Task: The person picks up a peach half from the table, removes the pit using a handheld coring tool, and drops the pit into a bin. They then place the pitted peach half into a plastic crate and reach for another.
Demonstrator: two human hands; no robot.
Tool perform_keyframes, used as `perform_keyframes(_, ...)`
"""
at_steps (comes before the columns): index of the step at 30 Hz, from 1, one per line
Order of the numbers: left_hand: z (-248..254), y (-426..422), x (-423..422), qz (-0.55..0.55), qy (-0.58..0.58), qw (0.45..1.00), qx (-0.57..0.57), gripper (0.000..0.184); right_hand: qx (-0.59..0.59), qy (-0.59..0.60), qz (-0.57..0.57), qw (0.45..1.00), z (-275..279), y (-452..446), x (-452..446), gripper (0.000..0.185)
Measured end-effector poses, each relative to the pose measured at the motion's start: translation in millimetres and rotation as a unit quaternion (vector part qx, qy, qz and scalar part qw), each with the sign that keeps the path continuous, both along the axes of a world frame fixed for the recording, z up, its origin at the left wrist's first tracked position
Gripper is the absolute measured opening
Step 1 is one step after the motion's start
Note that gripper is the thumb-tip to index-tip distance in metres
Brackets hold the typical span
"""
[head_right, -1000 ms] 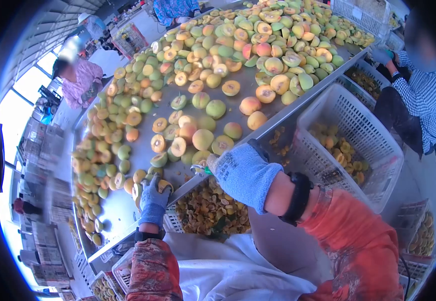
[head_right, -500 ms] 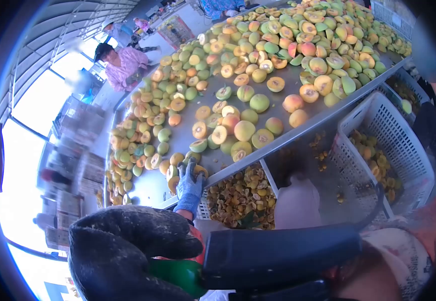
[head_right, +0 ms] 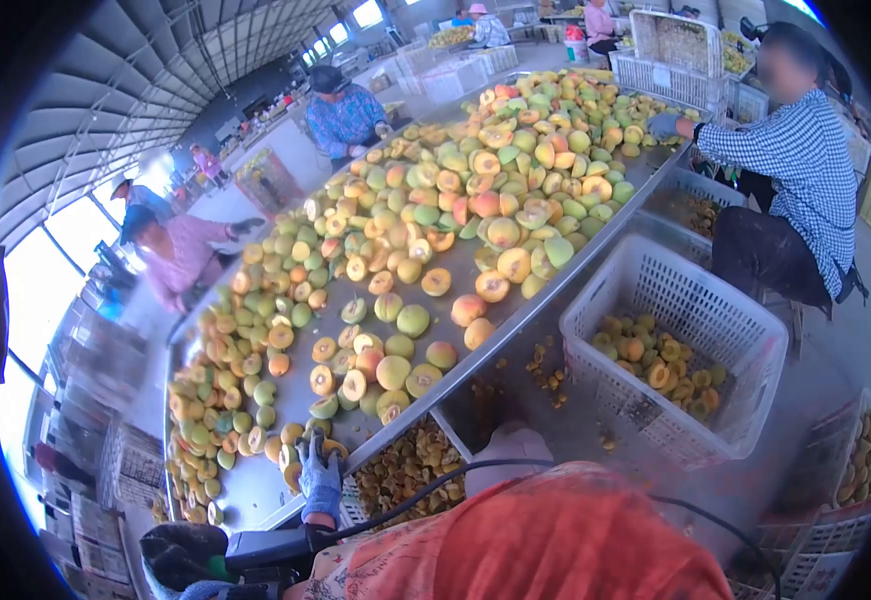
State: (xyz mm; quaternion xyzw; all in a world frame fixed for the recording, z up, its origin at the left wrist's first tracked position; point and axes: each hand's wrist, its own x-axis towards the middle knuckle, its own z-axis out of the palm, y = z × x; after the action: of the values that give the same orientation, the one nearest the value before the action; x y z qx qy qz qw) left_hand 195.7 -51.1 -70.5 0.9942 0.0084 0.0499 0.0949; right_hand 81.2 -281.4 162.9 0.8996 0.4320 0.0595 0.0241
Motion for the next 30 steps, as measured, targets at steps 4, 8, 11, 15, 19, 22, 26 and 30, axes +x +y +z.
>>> perform_keyframes(4, 0.9, 1.9, -0.8, 0.012, 0.028, 0.997, -0.065, 0.063, 0.000, 0.002, 0.009, 1.000, 2.0, 6.4, -1.5, 0.024)
perform_keyframes(8, 4.9, -0.5, -3.2, 0.004, 0.021, 0.996, -0.088, 0.062, 0.017, 0.010, 0.033, 0.999, 0.9, 14.2, 2.7, 0.024)
perform_keyframes(11, -12.0, 10.6, 6.1, -0.011, 0.015, 0.997, -0.080, 0.063, 0.043, 0.018, 0.061, 0.997, 0.5, 22.2, 5.8, 0.024)
perform_keyframes(15, -16.4, 15.9, 7.5, -0.074, -0.025, 0.983, -0.165, 0.060, 0.094, 0.029, 0.131, 0.986, 1.3, 36.8, 16.9, 0.025)
perform_keyframes(19, -31.5, 17.7, 13.9, -0.007, -0.100, 0.932, -0.350, 0.054, 0.131, 0.020, 0.176, 0.976, 11.2, 50.1, 24.6, 0.025)
perform_keyframes(22, -82.4, 61.1, 48.1, -0.058, -0.078, 0.937, -0.336, 0.050, 0.170, 0.027, 0.088, 0.981, 4.5, 38.6, 55.8, 0.025)
perform_keyframes(26, -27.6, 24.3, 35.0, 0.051, 0.112, 0.872, -0.474, 0.054, 0.320, 0.063, -0.199, 0.924, -91.4, -37.2, 98.4, 0.041)
perform_keyframes(30, -22.6, 7.1, 34.9, -0.016, 0.006, 0.944, -0.330, 0.060, 0.539, 0.392, -0.365, 0.650, -142.4, -107.9, 45.8, 0.027)
